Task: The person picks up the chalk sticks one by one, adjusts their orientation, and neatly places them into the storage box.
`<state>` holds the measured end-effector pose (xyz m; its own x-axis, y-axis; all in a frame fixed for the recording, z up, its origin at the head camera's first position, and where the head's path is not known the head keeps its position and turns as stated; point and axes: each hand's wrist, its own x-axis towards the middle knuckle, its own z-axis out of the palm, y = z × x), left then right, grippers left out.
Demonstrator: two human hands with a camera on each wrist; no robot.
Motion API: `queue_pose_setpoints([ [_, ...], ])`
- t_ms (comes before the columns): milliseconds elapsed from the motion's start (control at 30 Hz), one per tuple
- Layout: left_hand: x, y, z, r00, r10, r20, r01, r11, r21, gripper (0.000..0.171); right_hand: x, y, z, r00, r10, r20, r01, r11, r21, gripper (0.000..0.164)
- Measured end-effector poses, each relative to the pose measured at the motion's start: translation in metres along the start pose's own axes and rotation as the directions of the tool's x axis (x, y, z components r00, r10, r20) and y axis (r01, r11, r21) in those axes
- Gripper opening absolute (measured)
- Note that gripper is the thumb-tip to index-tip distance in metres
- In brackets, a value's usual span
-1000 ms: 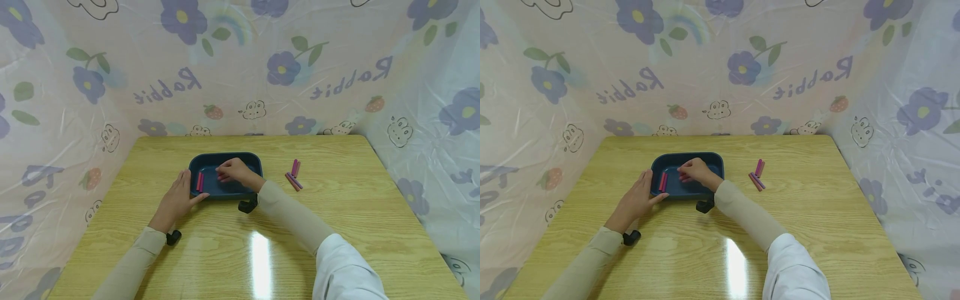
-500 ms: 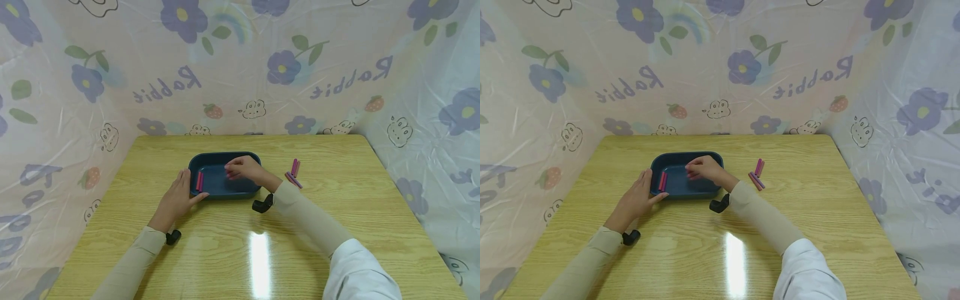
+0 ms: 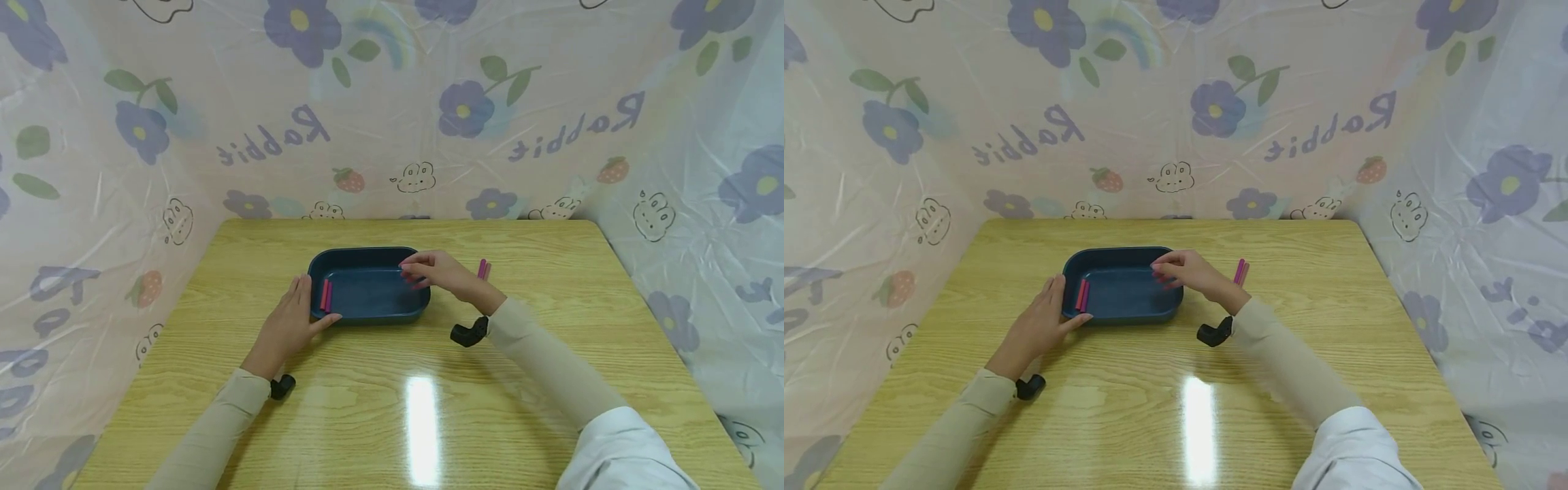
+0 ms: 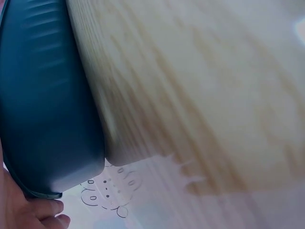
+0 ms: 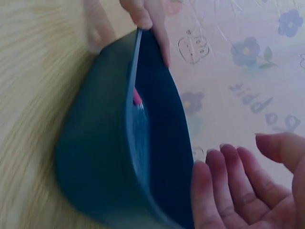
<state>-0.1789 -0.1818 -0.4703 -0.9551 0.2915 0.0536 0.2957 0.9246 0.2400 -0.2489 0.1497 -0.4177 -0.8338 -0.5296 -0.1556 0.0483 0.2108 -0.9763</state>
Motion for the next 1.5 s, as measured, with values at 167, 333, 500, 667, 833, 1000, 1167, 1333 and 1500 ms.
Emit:
queue_pose_setpoints([
  [167,0.001,0.0,0.001,1.0,0.005,-0.006,-0.005,1.0,0.001,0.109,-0.014,0.001,-0.019,1.0,-0.005,-0.028,0.004,0.999,-0.041,0.037],
  [333,0.001,-0.001,0.001,1.0,-0.004,-0.006,0.004,1.0,0.003,0.109,-0.027,0.006,-0.041,0.998,-0.002,-0.055,-0.005,0.99,-0.141,0.037],
  [500,0.001,-0.002,0.001,1.0,-0.005,0.001,0.005,1.0,-0.001,0.109,-0.04,0.009,-0.062,0.996,0.025,-0.091,-0.043,0.979,-0.199,0.035],
  [667,0.0,-0.002,0.002,1.0,-0.011,0.004,0.011,1.0,-0.003,0.108,-0.053,0.01,-0.079,0.993,0.021,-0.114,-0.047,0.973,-0.227,0.035],
  [833,0.0,-0.001,0.001,1.0,-0.012,0.004,0.012,1.0,-0.007,0.109,-0.063,0.014,-0.094,0.99,-0.013,-0.141,-0.032,0.95,-0.309,0.033],
  [1000,0.0,-0.001,0.001,1.0,-0.008,0.006,0.008,1.0,-0.009,0.109,-0.068,0.021,-0.106,0.975,-0.058,-0.215,-0.057,0.868,-0.492,0.029],
  [1167,0.0,-0.001,0.001,1.0,-0.006,-0.001,0.006,1.0,-0.009,0.109,-0.07,0.029,-0.114,0.963,-0.086,-0.255,-0.094,0.782,-0.616,0.027],
  [1333,0.001,-0.001,0.001,1.0,-0.005,0.001,0.005,1.0,-0.01,0.109,-0.068,0.04,-0.12,0.968,-0.116,-0.222,-0.085,0.681,-0.728,0.026],
  [1500,0.001,0.0,0.0,1.0,-0.002,0.003,0.002,1.0,-0.006,0.109,-0.065,0.048,-0.126,0.977,-0.134,-0.163,-0.053,0.588,-0.807,0.025],
])
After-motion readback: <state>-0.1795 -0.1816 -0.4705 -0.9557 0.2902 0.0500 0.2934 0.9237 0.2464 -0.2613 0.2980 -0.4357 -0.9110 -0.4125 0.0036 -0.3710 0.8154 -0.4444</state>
